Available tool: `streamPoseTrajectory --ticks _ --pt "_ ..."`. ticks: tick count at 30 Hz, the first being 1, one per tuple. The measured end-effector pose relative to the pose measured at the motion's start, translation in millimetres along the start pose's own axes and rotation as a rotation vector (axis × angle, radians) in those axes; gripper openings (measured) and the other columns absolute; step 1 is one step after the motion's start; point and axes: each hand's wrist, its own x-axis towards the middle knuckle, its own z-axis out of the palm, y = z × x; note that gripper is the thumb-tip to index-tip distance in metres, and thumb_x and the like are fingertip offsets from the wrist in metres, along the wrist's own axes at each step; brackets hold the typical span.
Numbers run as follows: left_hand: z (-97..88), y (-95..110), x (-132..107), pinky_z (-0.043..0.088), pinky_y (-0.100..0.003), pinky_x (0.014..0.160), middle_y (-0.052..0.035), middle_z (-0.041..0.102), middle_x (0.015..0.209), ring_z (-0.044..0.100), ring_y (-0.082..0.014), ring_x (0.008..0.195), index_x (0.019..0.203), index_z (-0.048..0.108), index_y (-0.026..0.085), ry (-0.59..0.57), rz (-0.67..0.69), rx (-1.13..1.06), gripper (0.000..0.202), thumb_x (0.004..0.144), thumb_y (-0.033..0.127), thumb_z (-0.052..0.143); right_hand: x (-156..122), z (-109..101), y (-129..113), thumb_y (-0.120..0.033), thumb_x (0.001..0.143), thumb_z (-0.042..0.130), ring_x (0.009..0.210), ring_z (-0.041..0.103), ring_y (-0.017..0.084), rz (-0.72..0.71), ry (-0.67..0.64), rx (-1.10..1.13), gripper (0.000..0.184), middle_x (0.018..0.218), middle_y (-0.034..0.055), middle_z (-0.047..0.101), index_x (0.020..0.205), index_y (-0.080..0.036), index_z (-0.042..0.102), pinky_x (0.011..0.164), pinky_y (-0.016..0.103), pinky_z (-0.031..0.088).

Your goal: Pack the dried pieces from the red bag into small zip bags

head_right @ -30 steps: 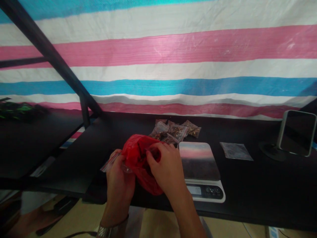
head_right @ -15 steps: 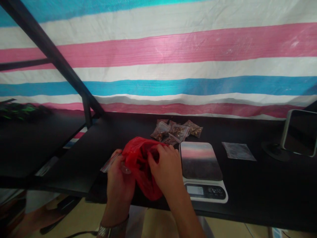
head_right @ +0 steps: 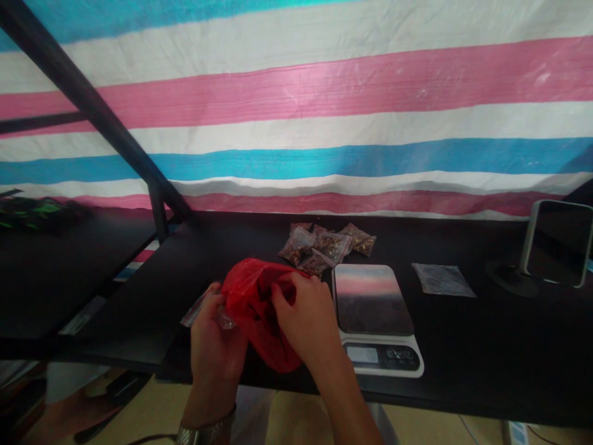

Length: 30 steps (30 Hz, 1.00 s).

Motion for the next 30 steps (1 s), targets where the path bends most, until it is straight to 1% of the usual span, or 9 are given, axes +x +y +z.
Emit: streamPoseTrajectory --ticks 6,9,12,16,18,20,23,27,30 --pt "-7.5 -4 5 0.052 -0.018 0.057 0.0071 0.063 0.078 0.062 -0.0085 0.061 0.089 0.061 0.021 -0.072 0.119 0.16 0.035 0.058 0.016 0.077 2 -5 7 -0.03 0.102 0.061 0.098 0.073 0.024 0.025 -0.011 0.104 0.021 0.106 0.0059 0.081 0.108 -0.024 0.08 0.088 0.034 0.052" --pt "-10.3 -1 6 0.045 -0.017 0.051 0.0074 0.059 0.076 0.054 -0.0065 0.056 0.092 0.063 0.02 -0.097 0.36 0.413 0.034 0.064 0.022 0.082 2 -9 11 -0.029 0.101 0.063 0.1 0.071 0.026 0.039 0.004 -0.01 0.02 0.107 0.0068 0.081 0.108 -0.024 0.081 0.088 0.037 0.05" --pt "-7.4 10 -3 0.049 -0.019 0.057 0.0069 0.058 0.074 0.056 -0.009 0.06 0.103 0.064 0.021 -0.15 0.661 0.667 0.035 0.074 0.024 0.083 2 -14 12 -0.026 0.101 0.066 0.101 0.069 0.028 0.032 0.024 -0.096 0.016 0.106 0.0053 0.081 0.106 -0.024 0.081 0.09 0.039 0.047" --pt "-1.3 30 -35 0.054 -0.022 0.067 0.0054 0.059 0.083 0.06 -0.0116 0.071 0.115 0.061 0.025 -0.214 0.954 0.68 0.048 0.075 0.018 0.085 0 -22 11 -0.026 0.1 0.069 0.1 0.067 0.028 0.019 0.027 -0.121 0.011 0.103 0.0032 0.081 0.103 -0.026 0.08 0.088 0.039 0.044" --pt "-0.5 33 -53 0.052 -0.022 0.061 0.0045 0.061 0.081 0.06 -0.0128 0.068 0.113 0.062 0.027 -0.318 0.902 0.636 0.046 0.076 0.018 0.087 -1 -26 11 -0.025 0.099 0.069 0.099 0.067 0.027 -0.011 0.018 -0.121 0.01 0.101 0.0027 0.081 0.1 -0.025 0.08 0.087 0.038 0.043" --pt "-1.4 28 -63 0.05 -0.023 0.057 0.0021 0.064 0.078 0.061 -0.0146 0.066 0.104 0.066 0.027 -0.505 0.667 0.671 0.032 0.08 0.026 0.088 -3 -30 12 -0.024 0.099 0.069 0.097 0.067 0.027 -0.043 0.008 -0.116 0.01 0.1 0.0026 0.08 0.099 -0.024 0.079 0.086 0.038 0.042" --pt "-5.2 9 -55 0.051 -0.025 0.06 0.0 0.067 0.079 0.062 -0.0158 0.066 0.092 0.066 0.025 -0.754 0.322 0.773 0.017 0.088 0.032 0.082 -5 -36 14 -0.022 0.099 0.068 0.097 0.066 0.027 -0.05 -0.049 -0.165 0.011 0.102 0.0037 0.081 0.101 -0.024 0.078 0.086 0.039 0.04" --pt "-17.3 -9 -25 0.055 -0.03 0.086 -0.0047 0.073 0.107 0.071 -0.0219 0.097 0.113 0.067 0.025 -0.701 0.236 0.892 0.044 0.077 0.026 0.091 -6 -42 19 -0.022 0.098 0.068 0.099 0.064 0.03 -0.045 -0.047 -0.275 0.011 0.102 0.0042 0.081 0.102 -0.024 0.078 0.085 0.04 0.038" --pt "-27.0 -7 -16 0.052 -0.033 0.1 -0.0122 0.07 0.129 0.069 -0.0254 0.118 0.132 0.06 0.025 -0.746 0.168 0.879 0.052 0.088 0.035 0.085 -6 -46 22 -0.024 0.098 0.068 0.101 0.064 0.031 -0.036 -0.016 -0.288 0.011 0.102 0.0046 0.081 0.102 -0.025 0.078 0.086 0.042 0.039"
